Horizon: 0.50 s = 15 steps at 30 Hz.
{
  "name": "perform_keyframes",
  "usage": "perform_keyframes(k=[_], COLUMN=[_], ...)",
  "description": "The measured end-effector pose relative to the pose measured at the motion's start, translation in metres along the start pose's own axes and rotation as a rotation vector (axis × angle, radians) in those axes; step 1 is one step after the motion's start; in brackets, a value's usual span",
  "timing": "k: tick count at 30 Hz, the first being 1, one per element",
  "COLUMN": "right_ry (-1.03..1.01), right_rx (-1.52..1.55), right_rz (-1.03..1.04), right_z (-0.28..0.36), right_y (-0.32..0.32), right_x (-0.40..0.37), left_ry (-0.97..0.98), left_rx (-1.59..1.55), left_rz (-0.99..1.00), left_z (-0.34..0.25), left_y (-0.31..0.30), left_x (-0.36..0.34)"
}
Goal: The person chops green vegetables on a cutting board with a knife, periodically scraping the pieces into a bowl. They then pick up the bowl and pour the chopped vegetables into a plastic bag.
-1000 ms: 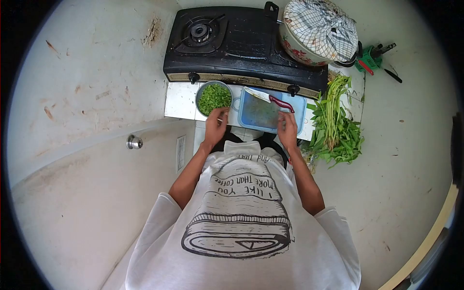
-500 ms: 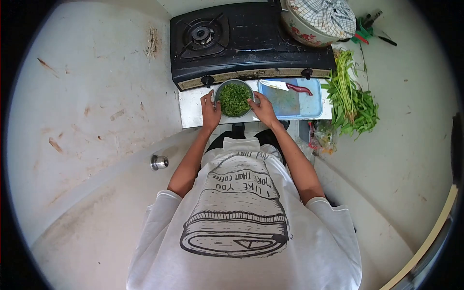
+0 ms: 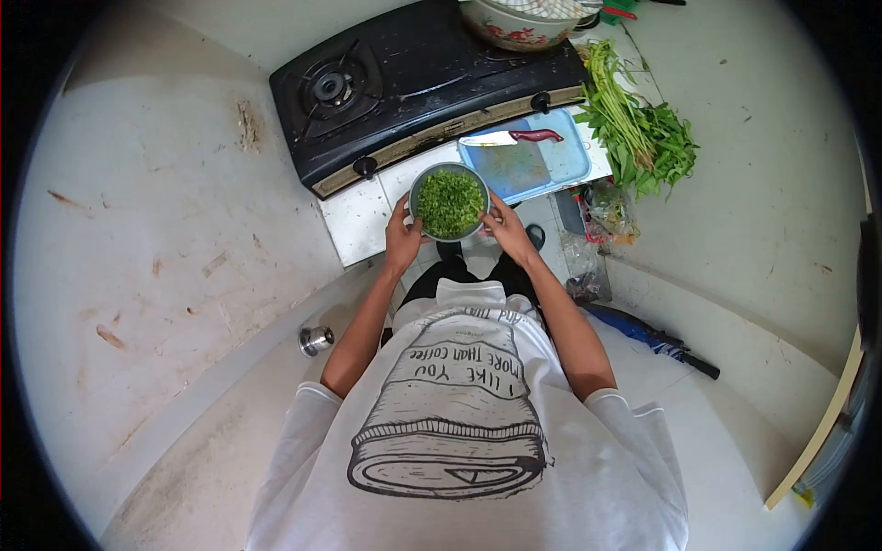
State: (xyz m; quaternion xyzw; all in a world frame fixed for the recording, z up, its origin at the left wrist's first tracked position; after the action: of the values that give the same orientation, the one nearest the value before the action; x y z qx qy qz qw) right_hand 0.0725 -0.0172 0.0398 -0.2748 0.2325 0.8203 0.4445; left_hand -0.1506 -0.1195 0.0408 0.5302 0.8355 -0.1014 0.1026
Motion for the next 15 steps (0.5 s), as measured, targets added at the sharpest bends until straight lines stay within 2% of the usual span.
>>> perform_keyframes(k=[1,2,6,12,15], right_ry=[0.034,0.080,0.098,0.038,0.030], right_rx=[0.094,0.056,0.349,0.518,0.562], right_rz=[0.035,0.053,0.050,-0.080,-0.155], right_z=[-0.001,-0.017,-0.027,-0.069,-0.103], right_y=[-0.007,-0.020,-0.045,-0.108,-0.147], right_x=[-0.011,-0.010,-0.053,-0.106,-0.137], left_ry=[0.001,0.000,0.006,-0.085,-0.133], left_rx=[-0.024,-0.047,-0.065,-0.034,-0.034], left_rz=[0.033,0.068,0.177,0.347,0.417], left_z=[-0.004,-0.008,-0.021,-0.023,0.000], left_y=[0.007,0.015,0.057,0.136,0.183], left_x=[-0.003,-0.006,-0.017,-0.042,-0.063])
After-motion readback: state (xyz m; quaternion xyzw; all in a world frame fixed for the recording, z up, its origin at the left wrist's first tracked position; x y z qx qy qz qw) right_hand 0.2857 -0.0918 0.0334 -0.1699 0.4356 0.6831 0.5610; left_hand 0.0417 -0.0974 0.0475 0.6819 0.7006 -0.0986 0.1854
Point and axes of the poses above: each hand's wrist, its own x-axis towards the middle knuckle, its own y-axis out of the palm, z = x × y, the point moved 2 cm from there along x, towards the middle knuckle, and after that the axes turned 10 degrees about y, right-handed, at the moved point
